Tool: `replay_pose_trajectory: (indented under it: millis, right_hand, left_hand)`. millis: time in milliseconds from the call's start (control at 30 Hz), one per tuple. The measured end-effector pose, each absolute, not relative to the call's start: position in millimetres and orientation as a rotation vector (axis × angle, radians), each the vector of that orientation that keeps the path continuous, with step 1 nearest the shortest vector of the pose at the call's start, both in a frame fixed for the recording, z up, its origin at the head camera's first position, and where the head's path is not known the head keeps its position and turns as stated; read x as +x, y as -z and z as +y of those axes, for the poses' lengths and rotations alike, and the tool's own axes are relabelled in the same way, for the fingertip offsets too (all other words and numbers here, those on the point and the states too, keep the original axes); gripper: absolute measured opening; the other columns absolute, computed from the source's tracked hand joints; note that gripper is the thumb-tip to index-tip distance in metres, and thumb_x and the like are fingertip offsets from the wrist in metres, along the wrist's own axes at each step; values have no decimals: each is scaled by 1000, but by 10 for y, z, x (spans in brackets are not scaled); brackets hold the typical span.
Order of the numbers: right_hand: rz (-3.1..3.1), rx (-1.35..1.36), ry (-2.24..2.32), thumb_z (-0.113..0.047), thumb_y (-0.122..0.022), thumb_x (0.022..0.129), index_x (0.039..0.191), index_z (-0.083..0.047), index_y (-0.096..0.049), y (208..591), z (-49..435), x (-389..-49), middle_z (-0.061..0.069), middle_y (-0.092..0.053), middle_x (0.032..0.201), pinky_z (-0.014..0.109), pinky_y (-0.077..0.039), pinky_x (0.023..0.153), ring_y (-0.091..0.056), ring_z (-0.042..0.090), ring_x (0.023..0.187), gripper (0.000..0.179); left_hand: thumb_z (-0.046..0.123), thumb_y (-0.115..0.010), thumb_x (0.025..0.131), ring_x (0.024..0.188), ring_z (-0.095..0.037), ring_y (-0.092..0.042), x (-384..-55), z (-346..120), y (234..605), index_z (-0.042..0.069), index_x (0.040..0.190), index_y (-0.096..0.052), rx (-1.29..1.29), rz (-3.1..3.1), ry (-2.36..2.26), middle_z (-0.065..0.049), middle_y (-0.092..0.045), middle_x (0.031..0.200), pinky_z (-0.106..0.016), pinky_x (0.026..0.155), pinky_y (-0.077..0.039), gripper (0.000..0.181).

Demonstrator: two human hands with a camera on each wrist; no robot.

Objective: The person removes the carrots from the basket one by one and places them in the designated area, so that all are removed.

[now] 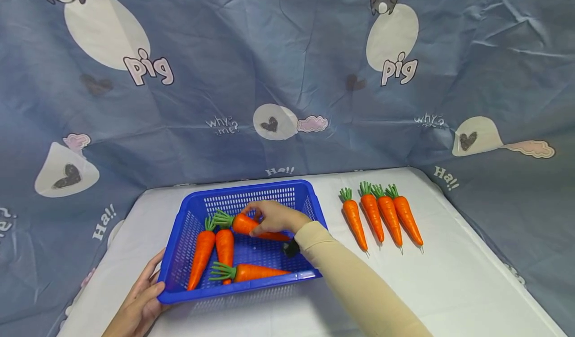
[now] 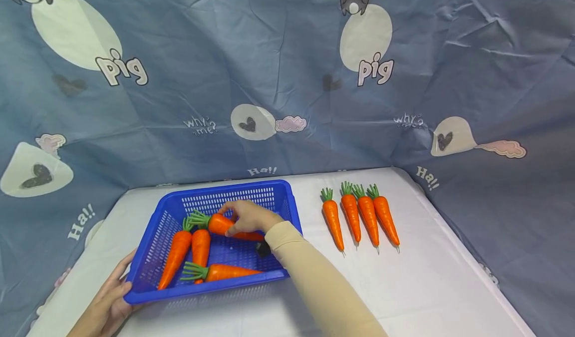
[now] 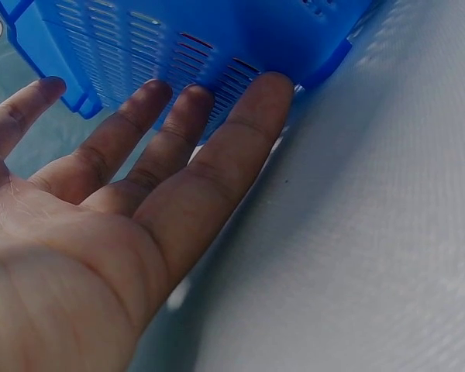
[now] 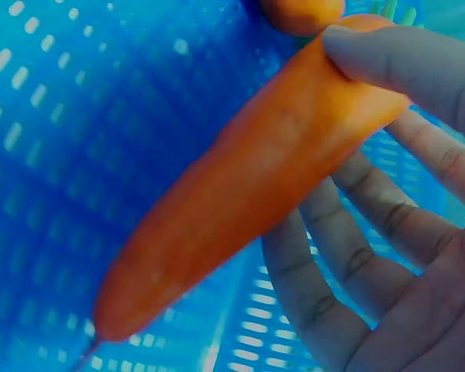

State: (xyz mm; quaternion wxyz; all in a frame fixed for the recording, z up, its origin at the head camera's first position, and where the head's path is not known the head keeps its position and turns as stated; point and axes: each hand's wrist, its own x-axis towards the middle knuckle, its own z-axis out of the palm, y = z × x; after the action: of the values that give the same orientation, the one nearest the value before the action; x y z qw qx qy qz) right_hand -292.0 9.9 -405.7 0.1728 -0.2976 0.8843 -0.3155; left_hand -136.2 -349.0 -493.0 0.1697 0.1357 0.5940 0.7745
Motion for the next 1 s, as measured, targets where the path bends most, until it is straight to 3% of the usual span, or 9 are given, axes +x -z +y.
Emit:
replay_pose_trajectory:
  millis: [200,600,1000]
  right_hand:
    - [2494,-838,980,-21,-84,93,144,-17,-63,3932,197,-2906,10,-73,122,32,-59,95,-68,20,106,55]
    - [2560,-789,1203,-29,-83,93,145,-11,-59,3643,684,-2791,10,-69,110,28,-61,80,-68,20,92,59]
    - [2625,-702,1350,-32,-80,94,147,-14,-60,3426,1306,-2419,10,-71,112,36,-62,86,-72,26,102,60]
  left_hand:
    - [13,-29,115,131,-6,-65,-1366,-3472,4928,42,164,-23,347,1702,-2200,22,-57,148,-38,100,-62,58]
    - [14,-30,115,129,-3,-65,-1377,-3451,4908,40,165,-20,301,1754,-2186,25,-57,146,-36,99,-62,57]
    - [12,-27,115,133,-5,-64,-1360,-3497,4935,41,166,-21,390,1701,-2193,22,-55,150,-37,102,-61,59]
